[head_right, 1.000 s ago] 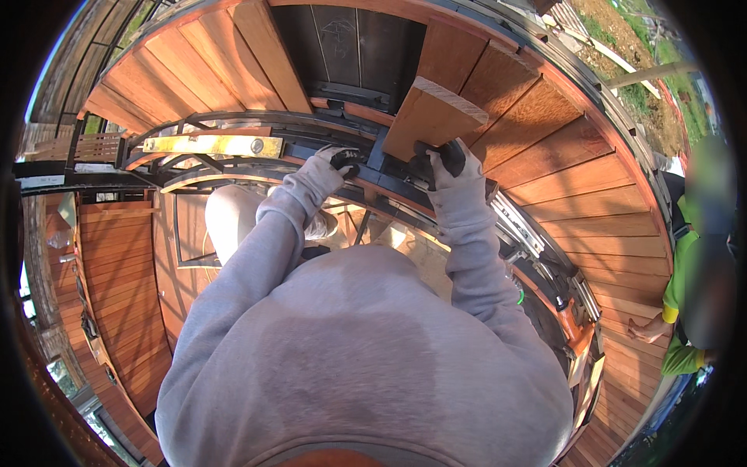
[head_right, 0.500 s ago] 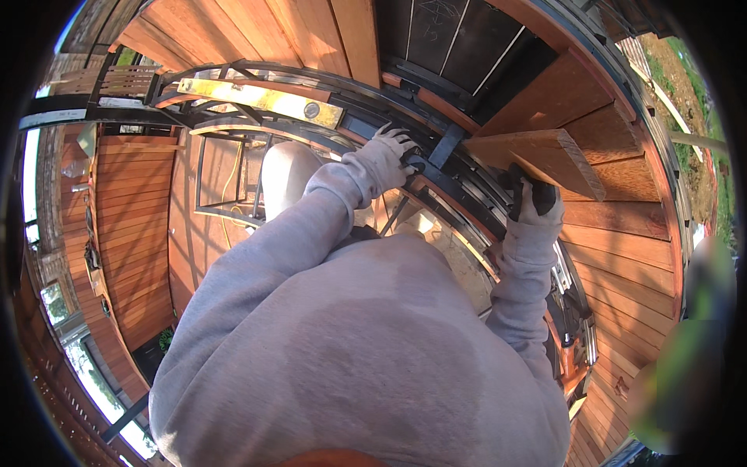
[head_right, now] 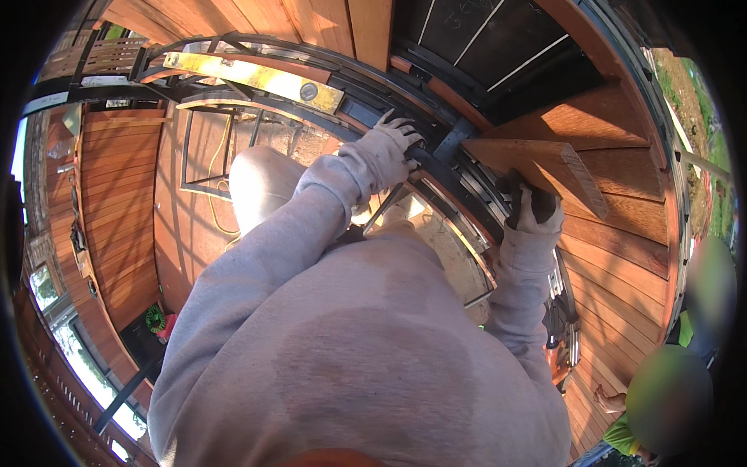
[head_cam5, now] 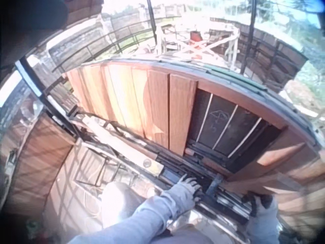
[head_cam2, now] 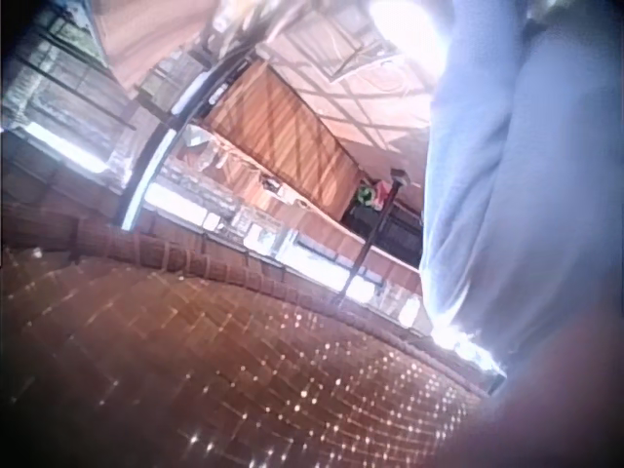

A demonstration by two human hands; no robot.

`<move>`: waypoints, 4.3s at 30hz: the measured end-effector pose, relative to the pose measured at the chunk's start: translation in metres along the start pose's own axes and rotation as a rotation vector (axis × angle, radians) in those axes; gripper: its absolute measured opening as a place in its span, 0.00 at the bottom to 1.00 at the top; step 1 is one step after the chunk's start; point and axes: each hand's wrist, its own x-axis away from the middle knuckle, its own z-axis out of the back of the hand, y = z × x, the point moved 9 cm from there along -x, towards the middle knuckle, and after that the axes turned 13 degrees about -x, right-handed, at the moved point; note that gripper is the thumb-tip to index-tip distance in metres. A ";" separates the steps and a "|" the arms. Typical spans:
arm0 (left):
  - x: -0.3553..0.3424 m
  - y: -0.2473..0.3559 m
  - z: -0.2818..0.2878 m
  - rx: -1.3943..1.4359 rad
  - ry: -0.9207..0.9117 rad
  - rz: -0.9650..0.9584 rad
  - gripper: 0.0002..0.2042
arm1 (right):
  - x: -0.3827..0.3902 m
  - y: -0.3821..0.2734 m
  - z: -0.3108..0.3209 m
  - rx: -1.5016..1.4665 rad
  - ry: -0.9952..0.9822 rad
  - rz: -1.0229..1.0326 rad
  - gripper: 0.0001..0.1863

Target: The person installs wooden siding planks on a curved exterior wall. They position each plank, check alignment with a spirit level, and fasten it using a nail gun. The process is repeated for multiple planks along the wall.

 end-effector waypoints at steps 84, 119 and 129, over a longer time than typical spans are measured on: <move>-0.115 -0.001 0.012 0.549 0.003 0.314 0.23 | -0.139 -0.079 0.159 0.720 0.255 0.101 0.27; -0.102 0.020 0.064 0.102 0.114 0.007 0.22 | -0.137 -0.083 0.155 0.762 0.296 0.150 0.24; -0.115 0.016 0.050 0.132 0.149 0.033 0.20 | -0.130 -0.086 0.159 0.775 0.386 0.278 0.23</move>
